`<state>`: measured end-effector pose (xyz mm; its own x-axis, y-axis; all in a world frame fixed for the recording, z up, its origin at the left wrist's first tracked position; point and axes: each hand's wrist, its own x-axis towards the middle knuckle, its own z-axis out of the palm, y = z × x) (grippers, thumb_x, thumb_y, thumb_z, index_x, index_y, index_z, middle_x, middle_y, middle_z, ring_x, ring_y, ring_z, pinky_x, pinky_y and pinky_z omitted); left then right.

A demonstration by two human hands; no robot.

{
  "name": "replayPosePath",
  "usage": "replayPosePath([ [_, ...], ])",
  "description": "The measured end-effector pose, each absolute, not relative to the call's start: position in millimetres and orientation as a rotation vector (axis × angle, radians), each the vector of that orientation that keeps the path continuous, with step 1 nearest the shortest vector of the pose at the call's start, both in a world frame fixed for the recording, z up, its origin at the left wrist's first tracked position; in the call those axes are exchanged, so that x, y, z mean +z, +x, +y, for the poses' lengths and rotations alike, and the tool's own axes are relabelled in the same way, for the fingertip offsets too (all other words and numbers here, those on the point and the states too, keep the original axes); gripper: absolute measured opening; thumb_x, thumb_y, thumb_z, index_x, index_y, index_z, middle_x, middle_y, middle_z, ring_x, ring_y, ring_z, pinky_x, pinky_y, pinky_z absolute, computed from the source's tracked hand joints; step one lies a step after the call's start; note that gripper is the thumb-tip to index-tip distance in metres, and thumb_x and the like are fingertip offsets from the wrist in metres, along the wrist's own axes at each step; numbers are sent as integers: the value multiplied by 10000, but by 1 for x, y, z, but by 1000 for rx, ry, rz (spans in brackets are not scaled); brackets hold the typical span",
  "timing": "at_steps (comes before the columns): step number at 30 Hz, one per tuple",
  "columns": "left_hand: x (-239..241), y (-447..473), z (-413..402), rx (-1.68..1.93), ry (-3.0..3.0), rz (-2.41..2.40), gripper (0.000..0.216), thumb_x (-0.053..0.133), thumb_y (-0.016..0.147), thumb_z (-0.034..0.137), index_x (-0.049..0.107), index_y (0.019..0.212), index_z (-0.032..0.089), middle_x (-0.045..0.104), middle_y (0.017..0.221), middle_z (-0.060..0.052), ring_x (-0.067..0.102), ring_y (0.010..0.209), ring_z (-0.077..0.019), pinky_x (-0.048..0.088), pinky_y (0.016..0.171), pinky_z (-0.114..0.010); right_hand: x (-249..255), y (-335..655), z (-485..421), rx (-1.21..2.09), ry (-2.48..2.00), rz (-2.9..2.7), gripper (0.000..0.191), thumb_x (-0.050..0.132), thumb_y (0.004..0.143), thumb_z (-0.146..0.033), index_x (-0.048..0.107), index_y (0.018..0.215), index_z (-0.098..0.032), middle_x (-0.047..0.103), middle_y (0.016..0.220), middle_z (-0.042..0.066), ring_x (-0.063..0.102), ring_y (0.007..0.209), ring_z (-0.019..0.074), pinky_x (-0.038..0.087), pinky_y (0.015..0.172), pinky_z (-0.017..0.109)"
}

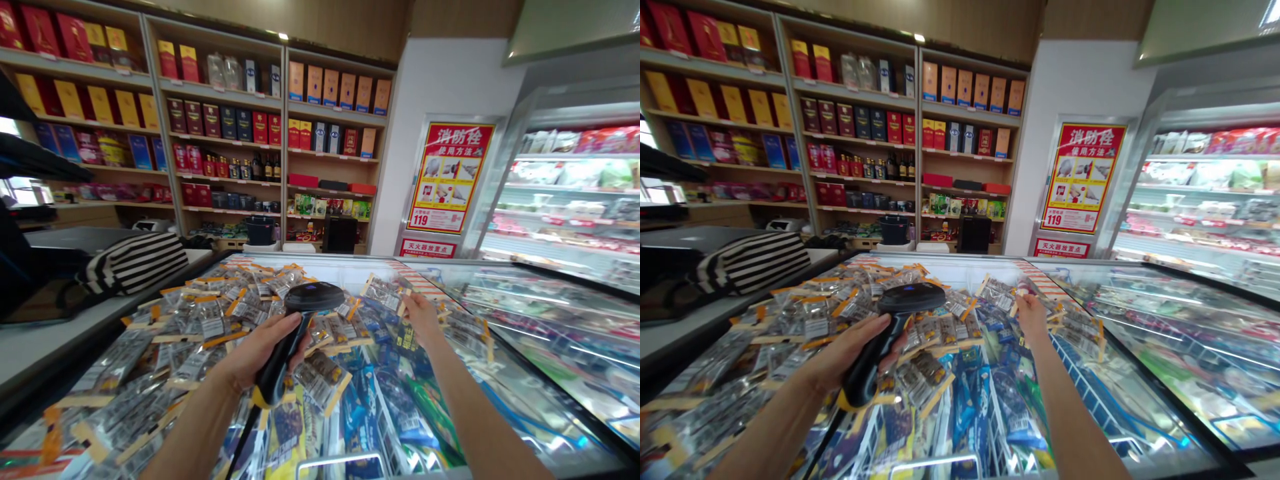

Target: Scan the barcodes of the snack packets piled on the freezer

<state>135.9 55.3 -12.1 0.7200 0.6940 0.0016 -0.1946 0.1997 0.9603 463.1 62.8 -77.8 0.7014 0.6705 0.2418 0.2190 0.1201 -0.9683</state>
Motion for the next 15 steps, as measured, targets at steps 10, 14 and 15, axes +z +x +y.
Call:
replayPosePath([
  [10,-17,136,60,640,1176,439,282,440,755,386,536,846,136,500,589,8,434,409,-66,328,376,-191,-77,470,59,344,-1498,-757,262,515,572,-449,456,571,-194,499,430,-31,468,423,113,364,416,225],
  [14,-17,137,61,654,1177,501,289,448,748,397,534,842,138,507,575,10,436,402,-68,331,367,-188,-87,492,60,210,-1582,-619,249,511,590,-433,530,597,-185,520,409,-9,501,434,146,372,414,244],
  [15,-17,137,61,658,1180,521,291,457,741,401,532,841,138,510,570,10,438,401,-68,330,364,-186,-89,499,59,180,-1597,-584,249,512,593,-423,548,615,-178,528,413,-1,510,441,153,375,417,249],
])
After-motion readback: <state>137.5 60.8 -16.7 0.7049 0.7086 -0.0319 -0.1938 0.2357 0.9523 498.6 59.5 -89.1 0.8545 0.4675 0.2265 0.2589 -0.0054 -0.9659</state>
